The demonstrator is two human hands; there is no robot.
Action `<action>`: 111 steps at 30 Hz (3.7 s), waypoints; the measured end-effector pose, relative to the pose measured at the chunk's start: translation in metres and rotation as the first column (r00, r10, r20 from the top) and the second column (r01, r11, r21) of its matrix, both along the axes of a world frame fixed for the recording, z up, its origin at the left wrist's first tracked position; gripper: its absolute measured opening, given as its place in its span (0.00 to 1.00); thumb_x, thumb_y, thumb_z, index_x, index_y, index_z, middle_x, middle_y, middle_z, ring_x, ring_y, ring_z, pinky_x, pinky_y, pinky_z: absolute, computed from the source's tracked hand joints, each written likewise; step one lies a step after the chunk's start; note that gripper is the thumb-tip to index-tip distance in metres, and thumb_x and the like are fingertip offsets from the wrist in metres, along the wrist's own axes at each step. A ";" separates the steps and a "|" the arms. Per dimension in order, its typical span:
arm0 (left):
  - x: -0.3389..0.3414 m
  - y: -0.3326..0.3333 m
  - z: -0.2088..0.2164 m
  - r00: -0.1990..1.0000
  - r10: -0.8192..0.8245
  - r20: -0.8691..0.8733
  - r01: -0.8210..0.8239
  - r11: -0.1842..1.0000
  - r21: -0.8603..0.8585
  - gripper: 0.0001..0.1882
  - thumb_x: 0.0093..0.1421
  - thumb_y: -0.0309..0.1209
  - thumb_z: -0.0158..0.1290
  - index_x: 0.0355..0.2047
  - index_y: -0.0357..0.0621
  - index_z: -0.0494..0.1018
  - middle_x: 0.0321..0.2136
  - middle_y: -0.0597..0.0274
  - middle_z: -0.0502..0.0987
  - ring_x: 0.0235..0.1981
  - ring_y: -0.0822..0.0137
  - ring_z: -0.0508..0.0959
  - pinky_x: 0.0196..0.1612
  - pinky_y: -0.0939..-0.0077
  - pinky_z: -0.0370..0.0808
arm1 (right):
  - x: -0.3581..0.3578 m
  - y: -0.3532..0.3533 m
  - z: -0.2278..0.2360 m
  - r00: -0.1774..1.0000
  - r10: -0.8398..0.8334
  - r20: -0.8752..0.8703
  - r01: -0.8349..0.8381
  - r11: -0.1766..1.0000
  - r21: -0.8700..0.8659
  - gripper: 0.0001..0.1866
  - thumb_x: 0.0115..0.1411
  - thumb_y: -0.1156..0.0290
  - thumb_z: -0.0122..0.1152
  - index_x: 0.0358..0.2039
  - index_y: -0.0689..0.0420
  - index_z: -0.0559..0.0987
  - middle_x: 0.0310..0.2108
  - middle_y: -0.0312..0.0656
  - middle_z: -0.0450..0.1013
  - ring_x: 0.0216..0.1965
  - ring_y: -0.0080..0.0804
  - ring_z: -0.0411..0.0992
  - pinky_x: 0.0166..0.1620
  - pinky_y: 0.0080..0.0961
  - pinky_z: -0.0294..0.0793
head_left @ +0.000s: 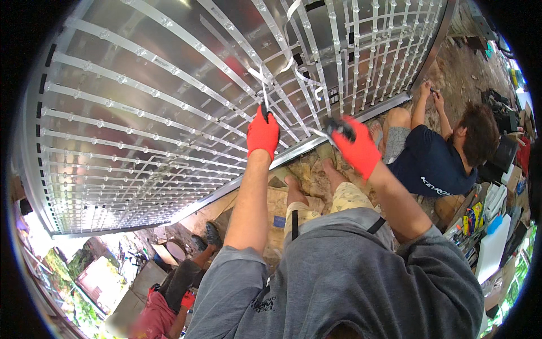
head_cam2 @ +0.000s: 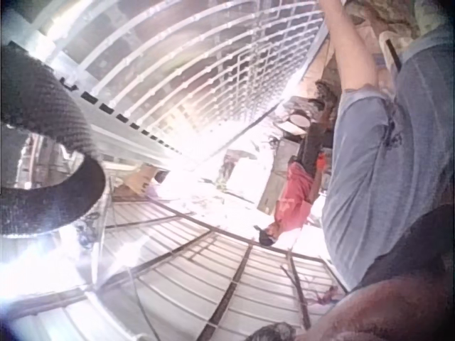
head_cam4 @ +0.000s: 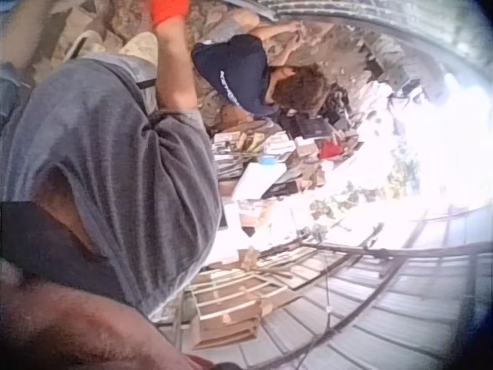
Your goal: The person handles a white perforated plastic sheet, peeling off a protective film and discarding it. They then use a utility knife to cut and trim clear plastic strips attached to a large metal frame, working alongside other people in a cluttered workshop.
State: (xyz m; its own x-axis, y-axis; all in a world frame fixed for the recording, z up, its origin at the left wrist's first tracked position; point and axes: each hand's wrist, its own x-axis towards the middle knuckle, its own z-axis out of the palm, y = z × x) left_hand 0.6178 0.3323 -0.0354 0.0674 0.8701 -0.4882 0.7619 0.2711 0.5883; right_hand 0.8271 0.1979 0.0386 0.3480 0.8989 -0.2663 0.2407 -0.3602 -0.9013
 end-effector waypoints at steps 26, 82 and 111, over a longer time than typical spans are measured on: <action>0.008 -0.007 0.029 0.923 -0.382 -0.043 0.364 0.832 0.420 0.32 0.59 0.35 0.55 0.64 0.50 0.60 0.50 0.45 0.72 0.49 0.46 0.73 0.51 0.60 0.70 | -0.019 0.157 -0.065 0.984 0.001 0.179 0.025 0.989 -0.144 0.19 0.54 0.53 0.57 0.36 0.55 0.82 0.38 0.51 0.78 0.42 0.52 0.75 0.46 0.41 0.73; -0.024 0.010 -0.030 0.100 0.582 0.807 -0.169 0.809 -0.562 0.07 0.66 0.34 0.50 0.38 0.46 0.75 0.31 0.61 0.80 0.38 0.61 0.80 0.50 0.56 0.75 | 0.074 0.149 -0.040 0.520 -0.339 -0.784 0.382 0.913 -0.142 0.19 0.63 0.49 0.52 0.39 0.52 0.77 0.33 0.36 0.77 0.26 0.26 0.70 0.30 0.28 0.69; 0.017 -0.092 -0.017 -0.407 0.715 0.568 -0.004 0.620 -0.784 0.07 0.67 0.31 0.46 0.36 0.47 0.75 0.34 0.63 0.78 0.42 0.64 0.76 0.57 0.59 0.68 | -0.022 0.087 -0.110 -0.395 0.173 -0.902 0.077 0.985 0.156 0.36 0.60 0.36 0.49 0.53 0.56 0.75 0.46 0.41 0.77 0.25 0.26 0.71 0.22 0.23 0.68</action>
